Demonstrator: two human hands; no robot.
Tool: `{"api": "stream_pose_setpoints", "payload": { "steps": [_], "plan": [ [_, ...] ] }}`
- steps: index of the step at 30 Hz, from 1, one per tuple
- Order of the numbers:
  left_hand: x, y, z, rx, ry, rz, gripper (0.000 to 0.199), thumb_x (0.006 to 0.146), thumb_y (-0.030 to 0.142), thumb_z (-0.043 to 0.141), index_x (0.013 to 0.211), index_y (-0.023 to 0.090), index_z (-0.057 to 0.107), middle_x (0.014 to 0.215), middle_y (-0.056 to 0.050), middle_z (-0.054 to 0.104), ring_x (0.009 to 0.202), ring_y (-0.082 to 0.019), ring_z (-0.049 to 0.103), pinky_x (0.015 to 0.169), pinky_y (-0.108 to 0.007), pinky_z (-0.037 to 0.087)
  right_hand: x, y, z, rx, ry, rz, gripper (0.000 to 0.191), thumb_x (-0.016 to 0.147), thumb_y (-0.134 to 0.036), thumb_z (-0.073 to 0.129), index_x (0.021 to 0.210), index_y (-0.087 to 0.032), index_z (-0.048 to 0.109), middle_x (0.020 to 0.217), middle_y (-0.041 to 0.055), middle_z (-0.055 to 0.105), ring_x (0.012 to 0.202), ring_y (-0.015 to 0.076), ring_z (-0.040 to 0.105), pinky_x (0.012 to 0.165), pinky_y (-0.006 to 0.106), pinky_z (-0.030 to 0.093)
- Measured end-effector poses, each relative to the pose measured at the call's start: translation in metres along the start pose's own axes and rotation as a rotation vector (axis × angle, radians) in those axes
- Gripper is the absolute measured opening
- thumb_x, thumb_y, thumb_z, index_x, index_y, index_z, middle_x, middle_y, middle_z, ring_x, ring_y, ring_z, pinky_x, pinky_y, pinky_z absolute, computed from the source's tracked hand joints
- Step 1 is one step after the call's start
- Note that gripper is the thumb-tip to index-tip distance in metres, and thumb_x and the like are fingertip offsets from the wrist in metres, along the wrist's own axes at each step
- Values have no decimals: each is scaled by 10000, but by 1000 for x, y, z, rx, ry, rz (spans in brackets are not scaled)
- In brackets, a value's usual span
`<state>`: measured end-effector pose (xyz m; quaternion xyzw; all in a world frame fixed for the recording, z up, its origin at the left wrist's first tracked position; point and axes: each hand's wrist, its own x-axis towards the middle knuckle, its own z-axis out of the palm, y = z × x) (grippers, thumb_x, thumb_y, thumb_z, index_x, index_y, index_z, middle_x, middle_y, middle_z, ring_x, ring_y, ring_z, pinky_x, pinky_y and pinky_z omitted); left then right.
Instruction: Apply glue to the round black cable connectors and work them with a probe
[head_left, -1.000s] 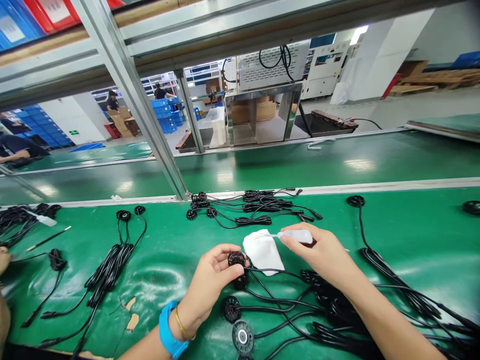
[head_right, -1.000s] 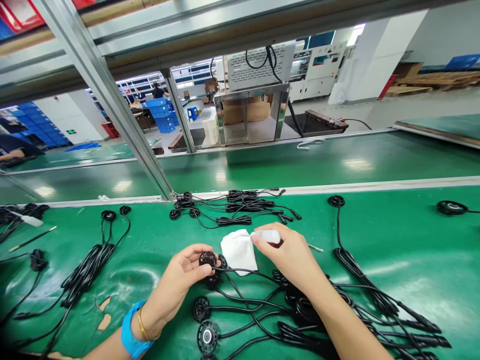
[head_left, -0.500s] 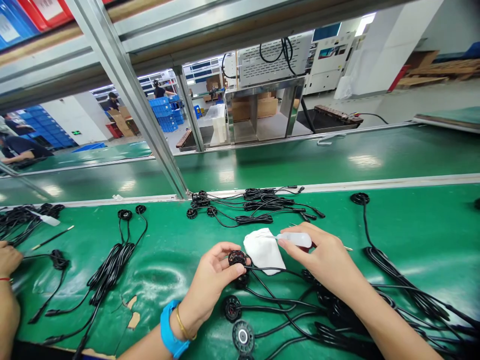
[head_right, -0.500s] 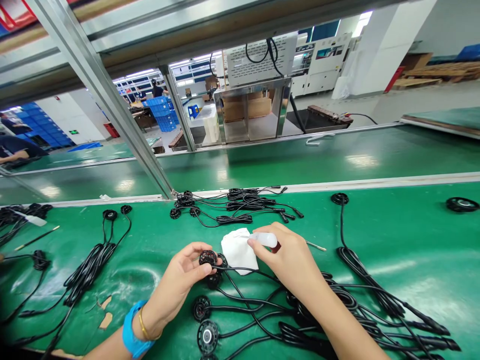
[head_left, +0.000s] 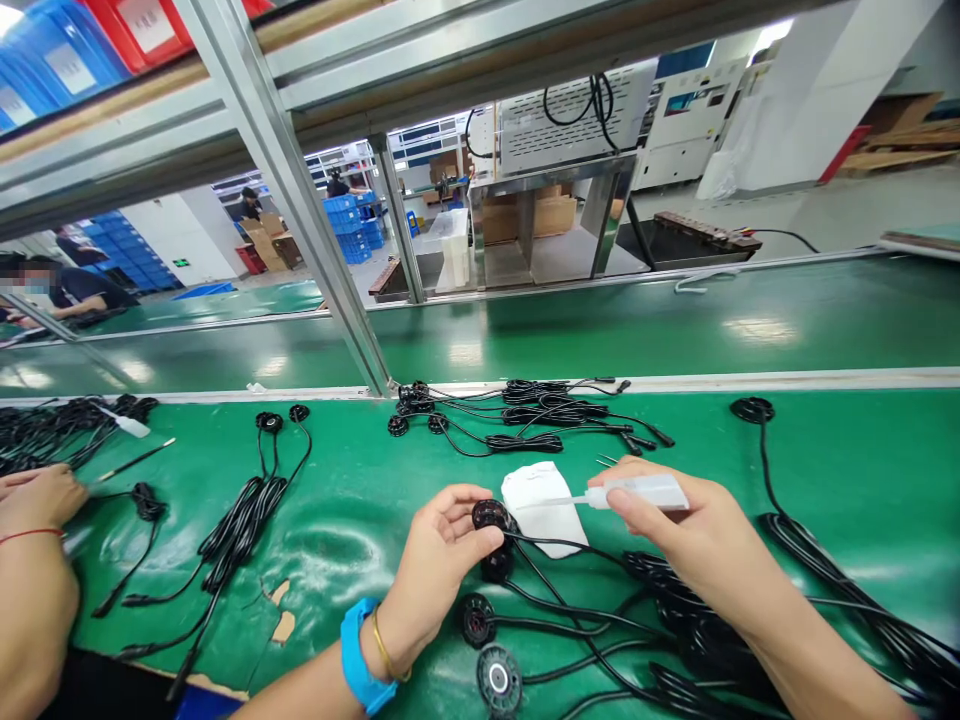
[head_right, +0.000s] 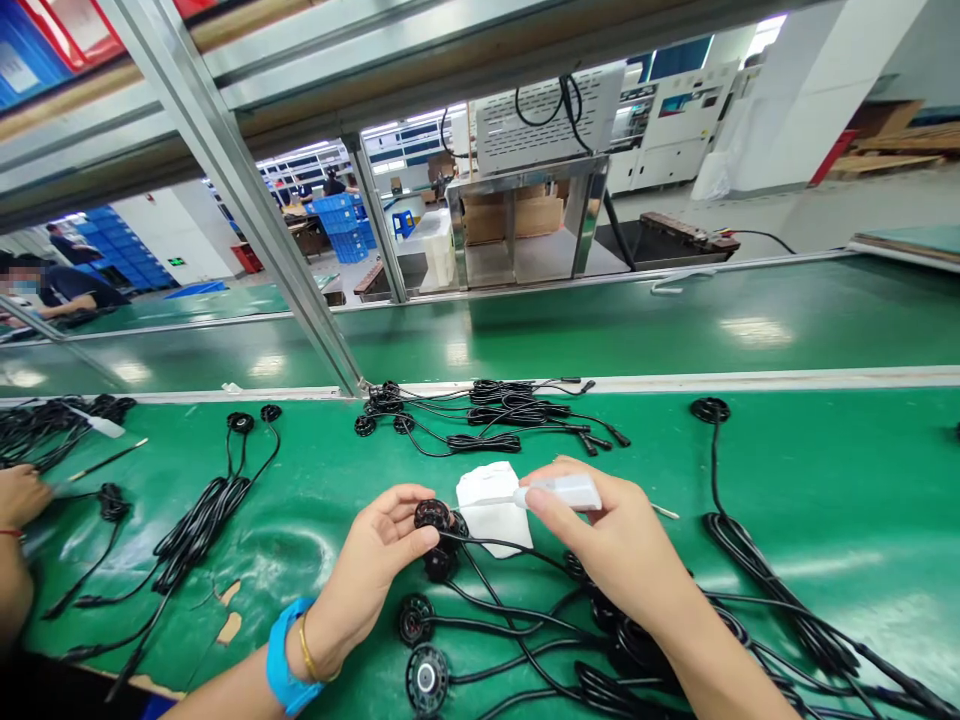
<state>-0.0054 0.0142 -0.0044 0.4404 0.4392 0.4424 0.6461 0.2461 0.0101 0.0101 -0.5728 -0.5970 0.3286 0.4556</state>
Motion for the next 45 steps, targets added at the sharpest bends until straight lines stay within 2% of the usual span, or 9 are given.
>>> {"api": "stream_pose_setpoints", "payload": {
  "steps": [2, 6, 10, 22, 29, 39, 42, 45],
  "plan": [
    [0, -1, 0, -13, 5, 0, 346, 732, 197, 822, 1028, 167, 645, 973, -54, 728, 894, -157, 667, 824, -255, 500, -3, -4, 1, -15, -32, -58, 291, 839, -509, 662, 802, -231, 742, 845, 31, 693, 709, 182, 624, 589, 255, 494],
    [-1, -1, 1, -23, 18, -5, 361, 730, 196, 825, 1041, 167, 643, 967, -55, 730, 888, -157, 667, 820, -256, 501, -7, -9, 2, -37, -60, -161, 211, 862, -440, 656, 818, -248, 732, 769, 2, 654, 633, 149, 579, 543, 244, 454],
    [-2, 0, 1, -23, 7, -8, 354, 736, 194, 822, 1038, 167, 640, 960, -48, 727, 876, -145, 663, 802, -241, 500, -7, -11, 4, -62, -84, -250, 136, 880, -370, 654, 832, -260, 717, 756, -18, 644, 639, 138, 583, 559, 243, 445],
    [-1, -2, -1, -7, -13, -8, 345, 754, 193, 808, 1047, 173, 629, 986, -45, 718, 908, -147, 663, 822, -245, 506, -10, -21, 9, -112, -76, -442, 38, 878, -254, 659, 875, -269, 693, 784, -32, 647, 637, 113, 582, 557, 221, 452],
    [-2, 0, -1, 8, -8, -22, 342, 756, 216, 810, 1046, 176, 633, 984, -42, 717, 890, -138, 659, 806, -232, 500, -12, -24, 5, -124, -36, -438, 19, 872, -253, 667, 871, -258, 685, 793, -24, 648, 642, 117, 583, 554, 229, 452],
    [0, 1, 0, 18, 7, -41, 370, 718, 257, 839, 1025, 175, 650, 966, -52, 716, 871, -162, 664, 790, -253, 502, -13, -24, 9, -127, -67, -431, 26, 866, -262, 671, 869, -264, 697, 788, -22, 648, 651, 125, 593, 577, 236, 464],
    [0, 2, 0, 19, 12, -38, 374, 709, 260, 843, 1022, 175, 657, 969, -59, 721, 876, -172, 666, 791, -260, 501, -10, -22, 2, -125, -27, -376, 89, 870, -325, 662, 834, -259, 709, 789, -9, 665, 663, 140, 610, 582, 242, 480],
    [-1, 4, 0, 23, 14, -40, 358, 717, 242, 836, 1017, 170, 656, 958, -55, 717, 880, -167, 665, 791, -254, 496, -4, -14, -10, -135, 6, -233, 191, 854, -438, 670, 845, -255, 727, 853, 8, 703, 706, 163, 644, 590, 243, 506]
  ]
}}
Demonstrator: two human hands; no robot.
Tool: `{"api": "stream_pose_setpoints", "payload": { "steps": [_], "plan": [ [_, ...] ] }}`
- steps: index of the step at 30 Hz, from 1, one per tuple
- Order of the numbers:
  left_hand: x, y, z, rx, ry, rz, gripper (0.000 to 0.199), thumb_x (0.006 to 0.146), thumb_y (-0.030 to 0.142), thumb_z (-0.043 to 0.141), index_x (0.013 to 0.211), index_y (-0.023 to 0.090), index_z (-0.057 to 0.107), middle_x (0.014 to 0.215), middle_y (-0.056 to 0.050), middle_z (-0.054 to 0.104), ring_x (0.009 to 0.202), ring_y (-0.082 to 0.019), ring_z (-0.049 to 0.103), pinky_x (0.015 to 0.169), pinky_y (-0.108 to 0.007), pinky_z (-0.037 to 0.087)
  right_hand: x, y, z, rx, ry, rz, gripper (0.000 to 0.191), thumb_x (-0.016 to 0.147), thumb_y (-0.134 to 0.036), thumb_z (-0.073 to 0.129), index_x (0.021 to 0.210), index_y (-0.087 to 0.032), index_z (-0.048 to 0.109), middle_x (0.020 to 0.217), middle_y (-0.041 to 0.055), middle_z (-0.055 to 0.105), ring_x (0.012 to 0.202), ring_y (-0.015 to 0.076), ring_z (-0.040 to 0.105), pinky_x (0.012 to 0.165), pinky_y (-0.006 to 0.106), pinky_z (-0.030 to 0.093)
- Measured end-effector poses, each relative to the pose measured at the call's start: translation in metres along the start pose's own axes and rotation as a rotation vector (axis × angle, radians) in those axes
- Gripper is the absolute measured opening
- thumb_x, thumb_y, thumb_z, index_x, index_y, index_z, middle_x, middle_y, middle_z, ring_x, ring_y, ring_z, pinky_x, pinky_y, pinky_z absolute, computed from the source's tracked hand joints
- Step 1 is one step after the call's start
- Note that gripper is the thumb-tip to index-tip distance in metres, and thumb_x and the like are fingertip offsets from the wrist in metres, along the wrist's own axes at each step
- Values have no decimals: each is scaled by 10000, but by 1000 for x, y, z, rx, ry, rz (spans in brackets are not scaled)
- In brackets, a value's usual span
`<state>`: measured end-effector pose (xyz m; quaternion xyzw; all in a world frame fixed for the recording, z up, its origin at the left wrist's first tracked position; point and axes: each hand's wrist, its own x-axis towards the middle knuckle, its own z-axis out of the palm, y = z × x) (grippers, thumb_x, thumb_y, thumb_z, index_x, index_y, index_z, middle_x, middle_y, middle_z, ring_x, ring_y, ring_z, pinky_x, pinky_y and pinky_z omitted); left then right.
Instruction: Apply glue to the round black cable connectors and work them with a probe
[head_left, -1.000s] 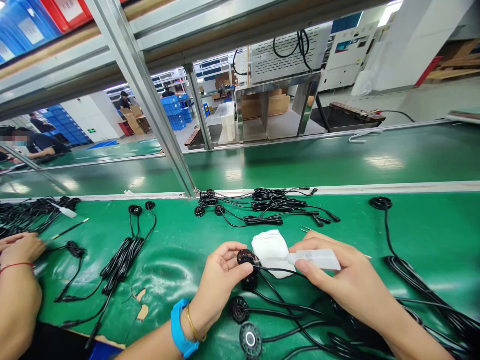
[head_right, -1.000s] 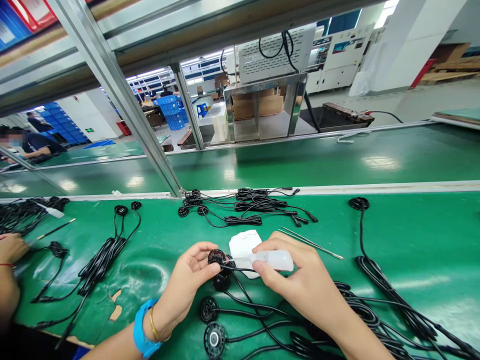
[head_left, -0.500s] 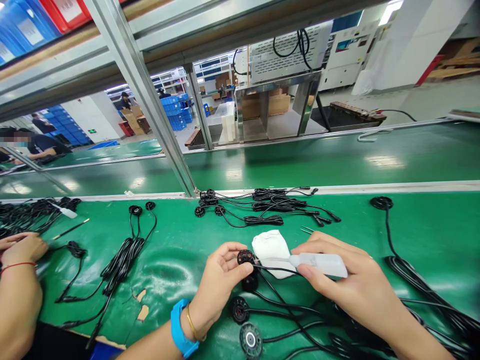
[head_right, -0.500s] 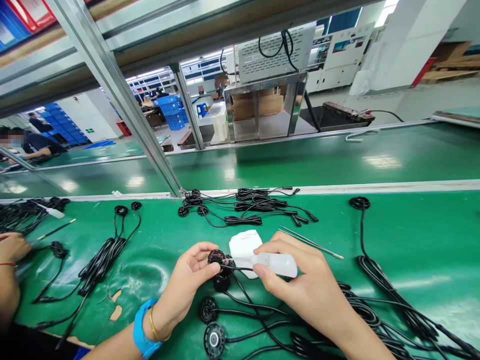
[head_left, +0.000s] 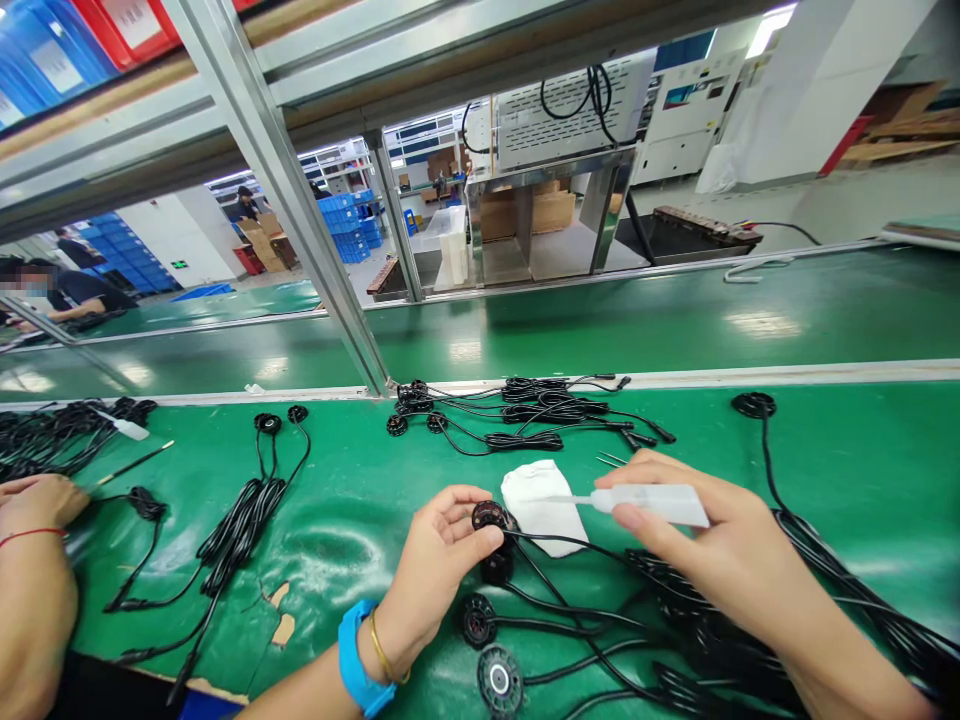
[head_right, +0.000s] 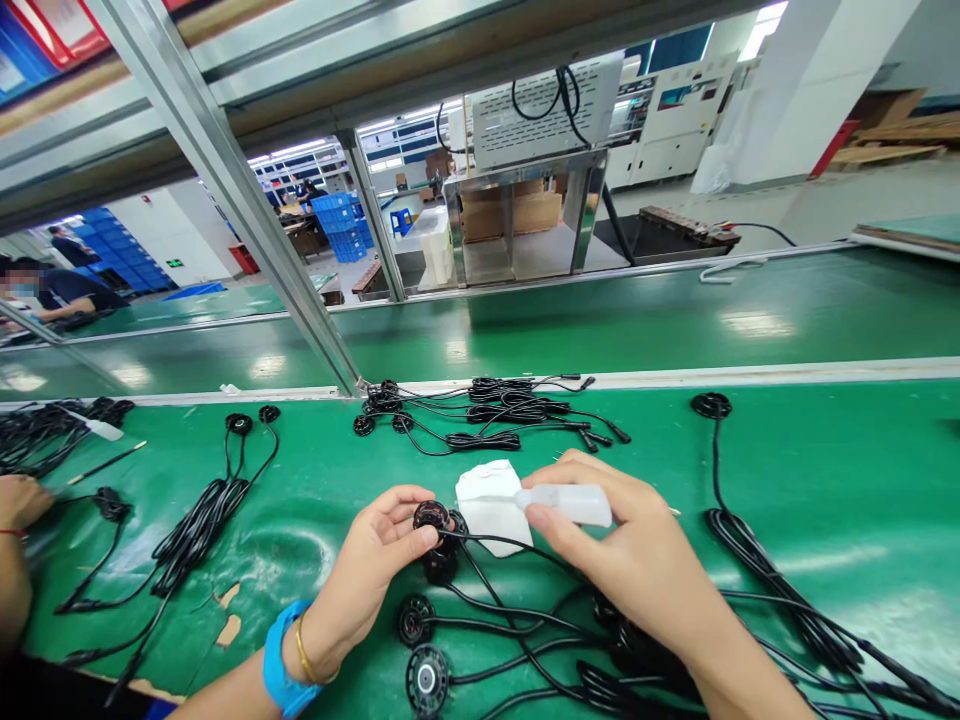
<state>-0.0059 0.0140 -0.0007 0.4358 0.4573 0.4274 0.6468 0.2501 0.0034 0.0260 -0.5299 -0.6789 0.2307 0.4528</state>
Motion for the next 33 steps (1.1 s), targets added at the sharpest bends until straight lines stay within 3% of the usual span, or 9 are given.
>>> {"api": "stream_pose_setpoints", "payload": {
  "steps": [5, 10, 13, 15, 18, 22, 27, 33],
  "plan": [
    [-2, 0, -1, -4, -17, 8, 341, 730, 218, 825, 1019, 179, 648, 954, -31, 710, 875, -141, 657, 800, -233, 494, 9, 27, -7, -74, -143, 218, 352, 842, -536, 659, 1012, -237, 732, 958, 33, 745, 735, 190, 678, 604, 258, 532],
    [-1, 2, 0, 19, -24, 20, 330, 743, 214, 810, 1021, 172, 636, 990, -51, 725, 905, -155, 668, 819, -244, 500, 7, 56, 12, -506, -202, 80, 184, 833, -311, 645, 987, -286, 744, 909, 19, 742, 789, 232, 699, 630, 313, 533],
    [-2, 4, 0, 23, -48, 40, 311, 762, 207, 790, 1019, 165, 622, 1097, -103, 740, 997, -193, 678, 899, -295, 501, 5, 62, 18, -657, -193, 14, 229, 786, -257, 663, 998, -262, 748, 883, 47, 720, 824, 277, 692, 665, 374, 540],
    [-3, 5, 1, 19, -56, 50, 307, 764, 207, 786, 1015, 164, 614, 1123, -124, 747, 1017, -208, 683, 914, -313, 502, 4, 53, 20, -637, -95, -48, 263, 831, -310, 647, 1067, -220, 718, 958, 79, 712, 895, 291, 680, 740, 415, 542],
    [-6, 4, 2, 32, -57, 70, 309, 761, 206, 790, 1010, 170, 611, 1103, -126, 760, 990, -212, 698, 877, -306, 514, -1, 22, 26, -455, 112, -275, 200, 932, -326, 579, 1067, -197, 653, 1015, 91, 701, 939, 247, 664, 807, 386, 529],
    [-9, 3, 3, 45, -52, 92, 308, 763, 197, 788, 1016, 180, 613, 1105, -116, 758, 1000, -224, 698, 865, -306, 523, -14, -12, 47, -238, 42, -559, 120, 930, -242, 615, 1044, -209, 632, 930, 56, 707, 840, 189, 665, 760, 316, 519],
    [-10, 2, 4, 27, -70, 80, 307, 763, 200, 791, 1017, 187, 620, 1093, -111, 754, 1018, -236, 689, 858, -309, 531, -25, -12, 69, -185, 1, -535, 106, 923, -121, 588, 964, -194, 652, 837, 29, 681, 717, 147, 643, 674, 273, 495],
    [-11, 0, 4, -45, -114, 55, 324, 772, 248, 789, 1043, 171, 629, 1089, -128, 741, 933, -221, 698, 817, -308, 552, -26, -11, 73, -150, 21, -506, 114, 913, -98, 597, 959, -195, 635, 831, 31, 662, 725, 149, 634, 678, 271, 492]
  ]
}}
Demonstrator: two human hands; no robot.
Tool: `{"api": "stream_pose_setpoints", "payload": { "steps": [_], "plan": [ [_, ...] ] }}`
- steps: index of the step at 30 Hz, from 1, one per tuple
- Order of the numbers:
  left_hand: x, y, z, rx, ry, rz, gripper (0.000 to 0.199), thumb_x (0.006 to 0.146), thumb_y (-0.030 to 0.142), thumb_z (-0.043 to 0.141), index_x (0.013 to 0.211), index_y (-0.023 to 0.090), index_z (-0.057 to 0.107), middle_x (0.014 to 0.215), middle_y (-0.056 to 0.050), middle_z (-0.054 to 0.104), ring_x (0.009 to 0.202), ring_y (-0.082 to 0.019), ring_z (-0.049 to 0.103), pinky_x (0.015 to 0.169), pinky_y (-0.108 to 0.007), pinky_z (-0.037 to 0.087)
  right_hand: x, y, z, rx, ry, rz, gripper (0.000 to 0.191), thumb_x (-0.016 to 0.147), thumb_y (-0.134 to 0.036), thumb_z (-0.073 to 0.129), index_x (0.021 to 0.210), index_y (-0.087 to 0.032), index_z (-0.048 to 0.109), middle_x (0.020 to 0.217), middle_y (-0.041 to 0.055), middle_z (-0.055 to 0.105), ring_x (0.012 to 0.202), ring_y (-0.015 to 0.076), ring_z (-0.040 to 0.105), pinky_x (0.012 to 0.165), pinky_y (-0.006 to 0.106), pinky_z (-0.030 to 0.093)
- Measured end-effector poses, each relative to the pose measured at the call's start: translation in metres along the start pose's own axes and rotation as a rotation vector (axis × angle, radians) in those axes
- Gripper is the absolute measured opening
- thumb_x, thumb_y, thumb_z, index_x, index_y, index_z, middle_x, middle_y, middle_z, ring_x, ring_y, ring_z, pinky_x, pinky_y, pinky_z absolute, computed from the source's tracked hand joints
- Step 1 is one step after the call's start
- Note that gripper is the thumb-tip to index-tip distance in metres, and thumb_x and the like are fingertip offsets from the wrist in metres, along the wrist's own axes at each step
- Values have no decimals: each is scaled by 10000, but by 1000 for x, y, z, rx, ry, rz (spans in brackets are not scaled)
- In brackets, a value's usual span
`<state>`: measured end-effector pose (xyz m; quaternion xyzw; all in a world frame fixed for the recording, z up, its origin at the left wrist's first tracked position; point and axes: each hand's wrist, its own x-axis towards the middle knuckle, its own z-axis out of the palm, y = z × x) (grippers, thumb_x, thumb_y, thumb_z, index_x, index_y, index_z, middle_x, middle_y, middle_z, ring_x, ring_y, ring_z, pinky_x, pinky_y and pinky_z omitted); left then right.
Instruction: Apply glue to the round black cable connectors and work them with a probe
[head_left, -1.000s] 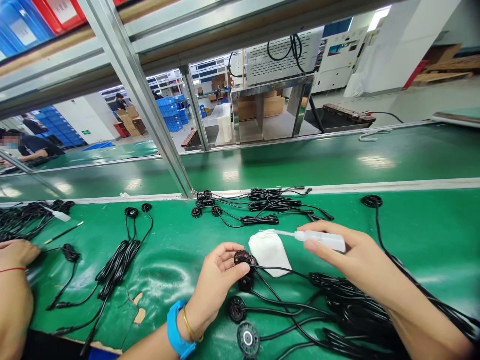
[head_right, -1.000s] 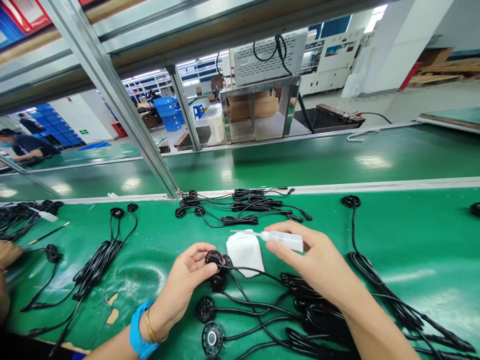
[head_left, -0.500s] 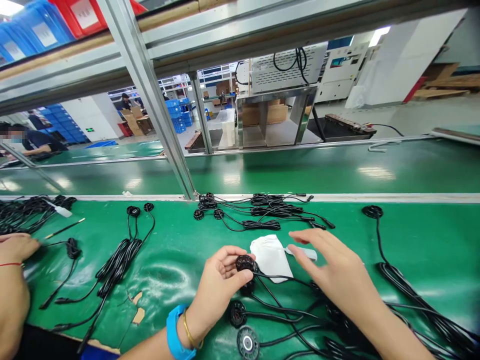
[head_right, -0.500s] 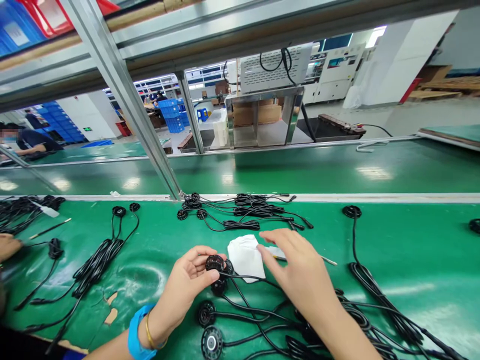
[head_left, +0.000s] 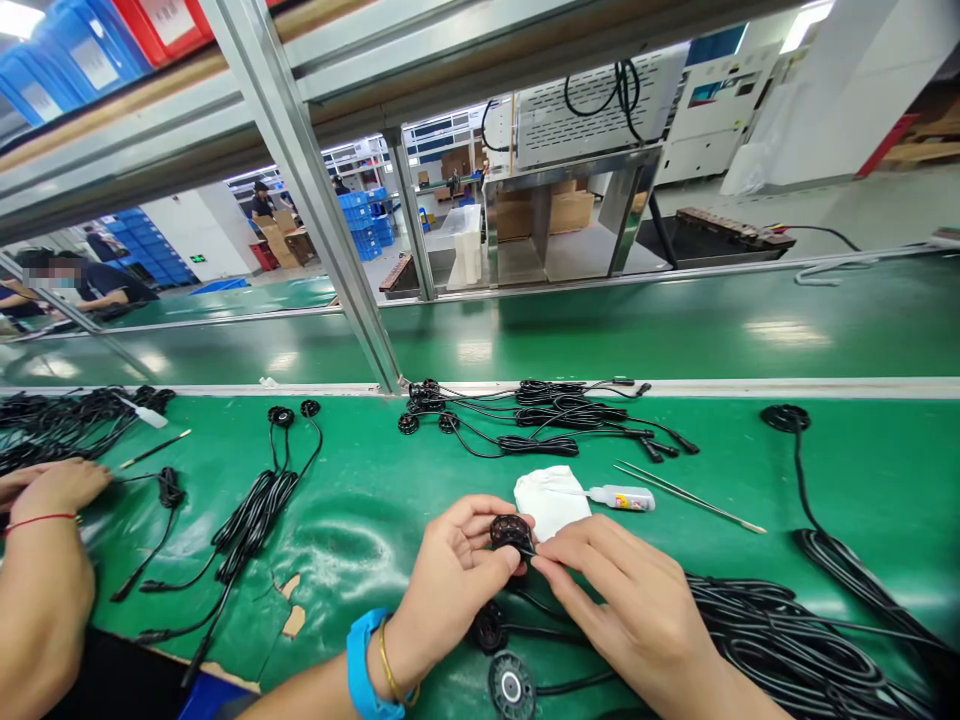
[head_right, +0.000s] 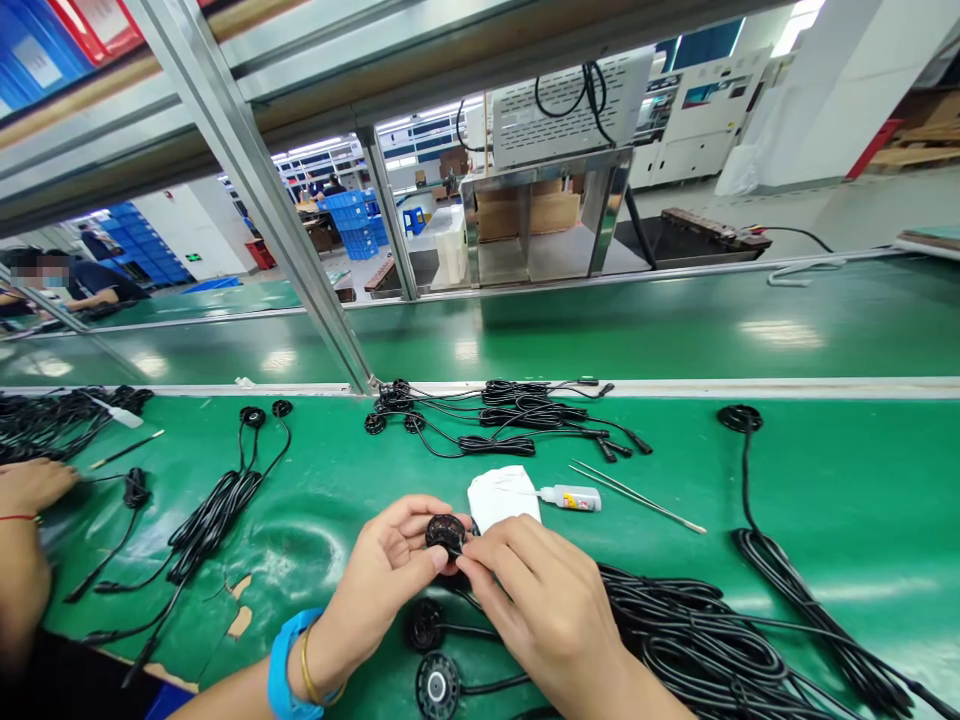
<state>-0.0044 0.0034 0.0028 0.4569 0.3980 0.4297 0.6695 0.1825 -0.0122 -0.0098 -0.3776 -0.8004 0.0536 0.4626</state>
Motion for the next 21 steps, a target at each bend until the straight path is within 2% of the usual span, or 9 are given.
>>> {"api": "stream_pose_setpoints", "payload": {
  "steps": [4, 13, 18, 21],
  "plan": [
    [0, -1, 0, 0, 4, -11, 325, 761, 238, 796, 1032, 165, 632, 1070, -124, 742, 882, -202, 699, 794, -298, 554, 2, -2, -1, -10, 6, -19, 116, 924, -90, 586, 962, -195, 621, 820, 33, 657, 721, 148, 622, 666, 272, 482],
    [-2, 5, 1, 70, -19, 28, 248, 757, 91, 694, 966, 184, 598, 1023, -88, 744, 953, -199, 678, 834, -280, 519, 0, -4, 2, -8, 22, -35, 104, 919, -86, 587, 933, -179, 633, 809, 37, 652, 709, 149, 612, 638, 273, 475],
    [-7, 5, 5, 155, 8, 100, 268, 743, 38, 624, 952, 199, 577, 1004, -73, 750, 934, -205, 687, 843, -297, 515, -3, -6, 3, -7, 24, -47, 111, 906, -65, 594, 915, -172, 622, 781, 38, 625, 688, 146, 581, 625, 277, 464],
    [-12, 2, 9, 263, 83, 185, 309, 721, 13, 617, 958, 208, 588, 994, -63, 755, 942, -217, 690, 863, -308, 512, -4, -7, 1, -21, 31, -67, 107, 896, -70, 610, 935, -169, 623, 770, 38, 625, 677, 147, 582, 618, 277, 467]
  ]
}}
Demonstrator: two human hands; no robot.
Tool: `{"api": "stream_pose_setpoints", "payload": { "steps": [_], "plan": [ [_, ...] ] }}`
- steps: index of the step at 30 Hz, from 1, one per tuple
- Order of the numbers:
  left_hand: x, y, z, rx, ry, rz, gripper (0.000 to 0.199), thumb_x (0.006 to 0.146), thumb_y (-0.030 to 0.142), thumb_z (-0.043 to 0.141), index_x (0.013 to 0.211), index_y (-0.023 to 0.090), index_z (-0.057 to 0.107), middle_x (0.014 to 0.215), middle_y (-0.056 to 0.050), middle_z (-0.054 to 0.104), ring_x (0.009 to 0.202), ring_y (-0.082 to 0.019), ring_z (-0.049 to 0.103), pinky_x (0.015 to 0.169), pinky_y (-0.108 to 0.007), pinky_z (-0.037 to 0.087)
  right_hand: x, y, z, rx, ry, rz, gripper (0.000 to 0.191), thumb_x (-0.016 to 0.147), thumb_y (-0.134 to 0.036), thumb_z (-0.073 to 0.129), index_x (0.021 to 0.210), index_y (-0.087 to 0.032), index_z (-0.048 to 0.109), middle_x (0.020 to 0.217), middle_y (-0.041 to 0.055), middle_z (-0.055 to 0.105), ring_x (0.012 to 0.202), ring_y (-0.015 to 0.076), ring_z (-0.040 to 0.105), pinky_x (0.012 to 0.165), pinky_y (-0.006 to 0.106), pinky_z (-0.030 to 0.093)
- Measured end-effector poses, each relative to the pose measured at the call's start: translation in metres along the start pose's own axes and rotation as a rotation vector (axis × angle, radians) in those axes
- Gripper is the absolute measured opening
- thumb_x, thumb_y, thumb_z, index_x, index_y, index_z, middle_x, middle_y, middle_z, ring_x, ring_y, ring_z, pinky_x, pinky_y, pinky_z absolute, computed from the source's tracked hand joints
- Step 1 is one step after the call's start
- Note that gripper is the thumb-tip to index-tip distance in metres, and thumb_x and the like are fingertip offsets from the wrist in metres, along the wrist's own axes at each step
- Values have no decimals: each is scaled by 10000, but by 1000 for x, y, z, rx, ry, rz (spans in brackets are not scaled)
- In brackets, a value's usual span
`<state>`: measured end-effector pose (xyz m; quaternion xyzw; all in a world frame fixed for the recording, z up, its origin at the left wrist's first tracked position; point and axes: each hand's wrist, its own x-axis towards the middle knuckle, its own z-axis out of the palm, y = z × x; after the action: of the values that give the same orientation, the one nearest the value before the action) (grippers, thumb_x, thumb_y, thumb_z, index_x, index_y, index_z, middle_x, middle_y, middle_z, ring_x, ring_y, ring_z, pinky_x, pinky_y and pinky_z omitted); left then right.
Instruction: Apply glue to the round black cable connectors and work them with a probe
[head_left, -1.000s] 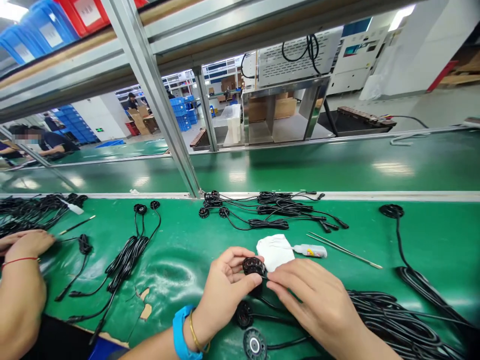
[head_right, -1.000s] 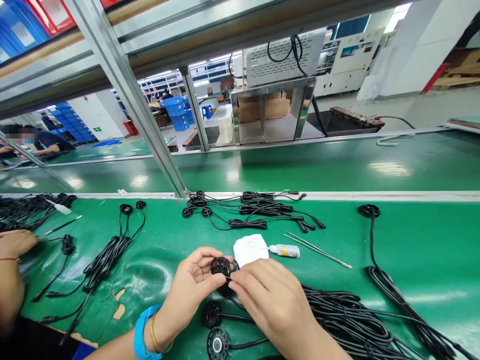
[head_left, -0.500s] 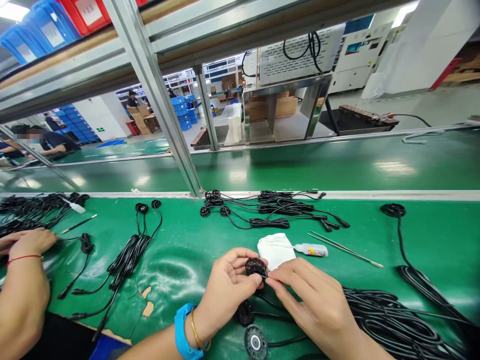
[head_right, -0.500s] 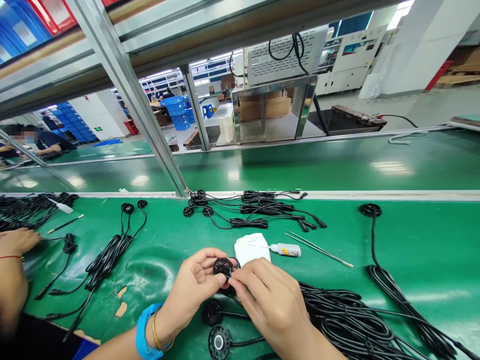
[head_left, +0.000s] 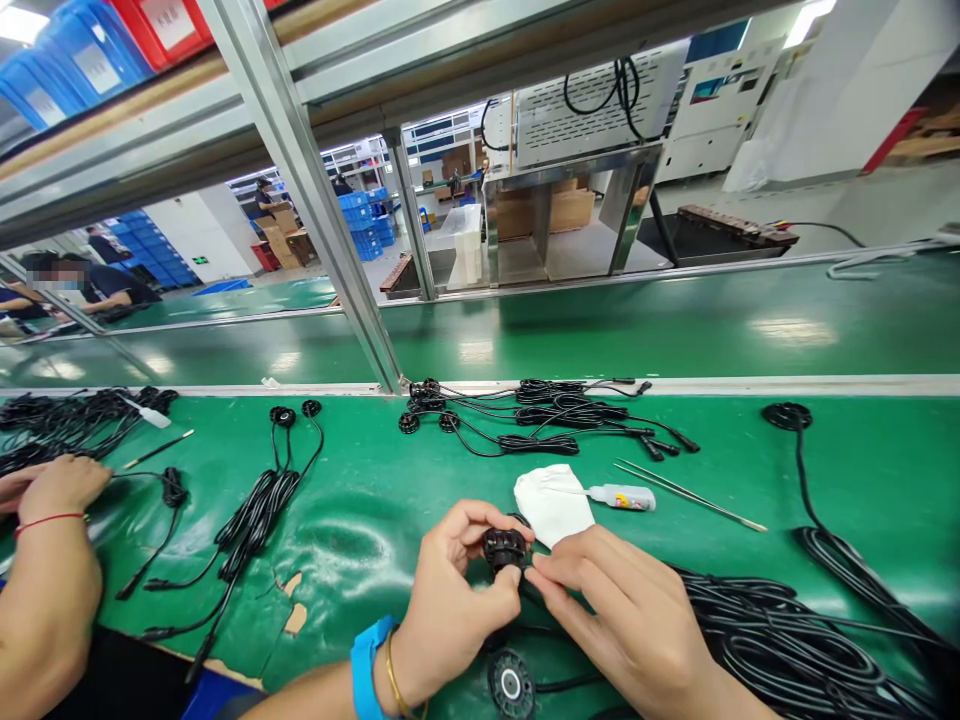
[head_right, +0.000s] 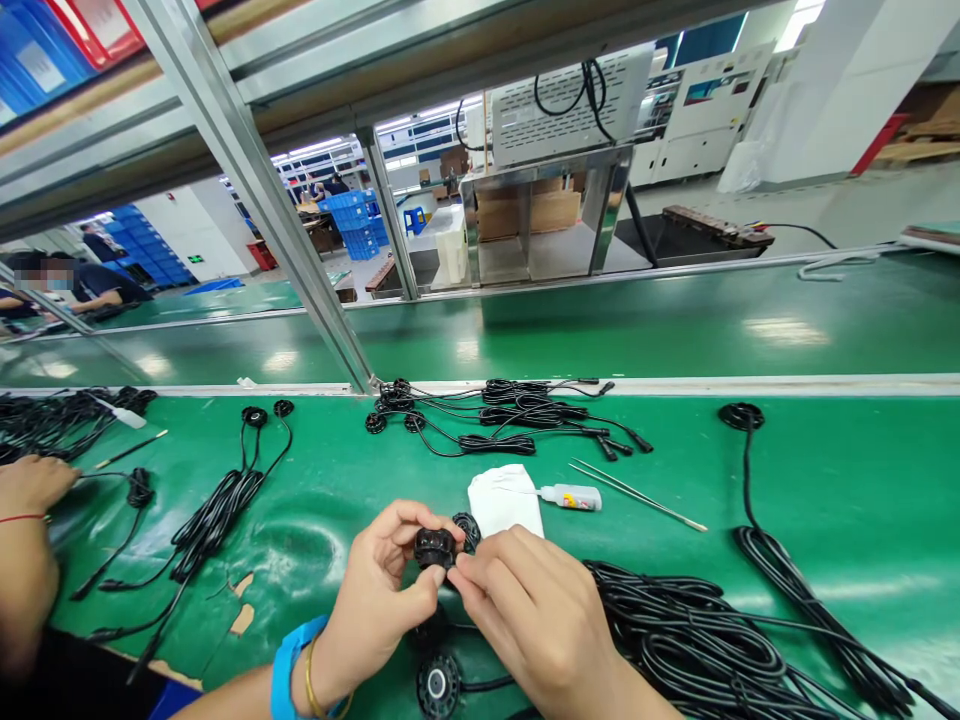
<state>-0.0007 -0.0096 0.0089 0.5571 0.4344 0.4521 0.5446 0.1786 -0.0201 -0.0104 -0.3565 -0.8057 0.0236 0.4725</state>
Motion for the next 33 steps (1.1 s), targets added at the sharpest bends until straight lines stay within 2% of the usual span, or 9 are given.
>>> {"api": "stream_pose_setpoints", "payload": {
  "steps": [4, 9, 18, 21, 23, 25, 28, 31, 33],
  "plan": [
    [-7, -3, 1, 145, 86, 87, 312, 723, 12, 636, 961, 214, 637, 1027, -66, 757, 987, -244, 691, 907, -337, 516, 4, -2, -1, -3, 33, -5, 110, 875, -72, 633, 917, -172, 613, 761, 36, 632, 660, 150, 587, 597, 273, 466],
    [-4, -5, -3, 149, 24, 80, 295, 783, 84, 679, 1043, 223, 679, 1103, -74, 752, 1042, -256, 687, 943, -349, 520, 13, -1, -1, 107, 99, 84, 113, 874, -76, 619, 848, -184, 602, 733, 21, 616, 664, 144, 595, 595, 256, 477],
    [5, -14, -9, -146, -85, -68, 388, 826, 288, 744, 1193, 211, 646, 1127, -86, 739, 1058, -230, 679, 938, -297, 523, 13, -2, -2, 274, -8, 237, 113, 940, -197, 582, 848, -208, 646, 800, 21, 656, 765, 155, 620, 699, 274, 495],
    [7, -14, -8, -132, -77, -101, 428, 852, 286, 708, 1256, 198, 600, 1152, -96, 728, 1066, -215, 670, 944, -288, 506, 10, 27, -25, 46, -62, 309, 169, 967, -270, 534, 874, -223, 666, 881, 33, 682, 832, 178, 636, 765, 311, 504],
    [10, -13, -7, -98, -63, -120, 413, 839, 258, 702, 1229, 172, 599, 1075, -102, 746, 1019, -210, 676, 904, -283, 509, 4, 57, -46, -344, -104, 487, 171, 954, -305, 538, 947, -234, 692, 954, 49, 696, 906, 227, 646, 746, 348, 508],
    [13, -12, -6, -55, -58, -136, 373, 806, 216, 702, 1164, 151, 620, 996, -101, 753, 961, -207, 679, 856, -278, 511, -5, 87, -65, -729, -313, 689, 188, 923, -288, 553, 1001, -236, 715, 1016, 79, 696, 991, 293, 639, 651, 352, 496],
    [14, -10, -6, 42, -62, -160, 329, 765, 155, 677, 1093, 140, 654, 967, -96, 744, 907, -204, 676, 800, -275, 511, -16, 118, -81, -794, -424, 760, 83, 788, -213, 658, 752, -208, 733, 843, 111, 693, 803, 325, 662, 491, 323, 403],
    [13, -9, -5, 116, -50, -159, 331, 747, 128, 641, 1076, 136, 667, 939, -86, 735, 862, -202, 671, 746, -271, 506, -21, 126, -85, -764, -469, 767, 221, 768, -189, 637, 549, -220, 634, 667, 67, 654, 551, 232, 614, 419, 278, 291],
    [12, -7, -4, 131, -39, -156, 332, 737, 124, 625, 1065, 132, 672, 923, -83, 734, 847, -207, 670, 733, -276, 506, -18, 122, -85, -765, -477, 766, 230, 786, -205, 605, 557, -231, 604, 591, 35, 623, 465, 188, 568, 418, 272, 288]
  ]
}}
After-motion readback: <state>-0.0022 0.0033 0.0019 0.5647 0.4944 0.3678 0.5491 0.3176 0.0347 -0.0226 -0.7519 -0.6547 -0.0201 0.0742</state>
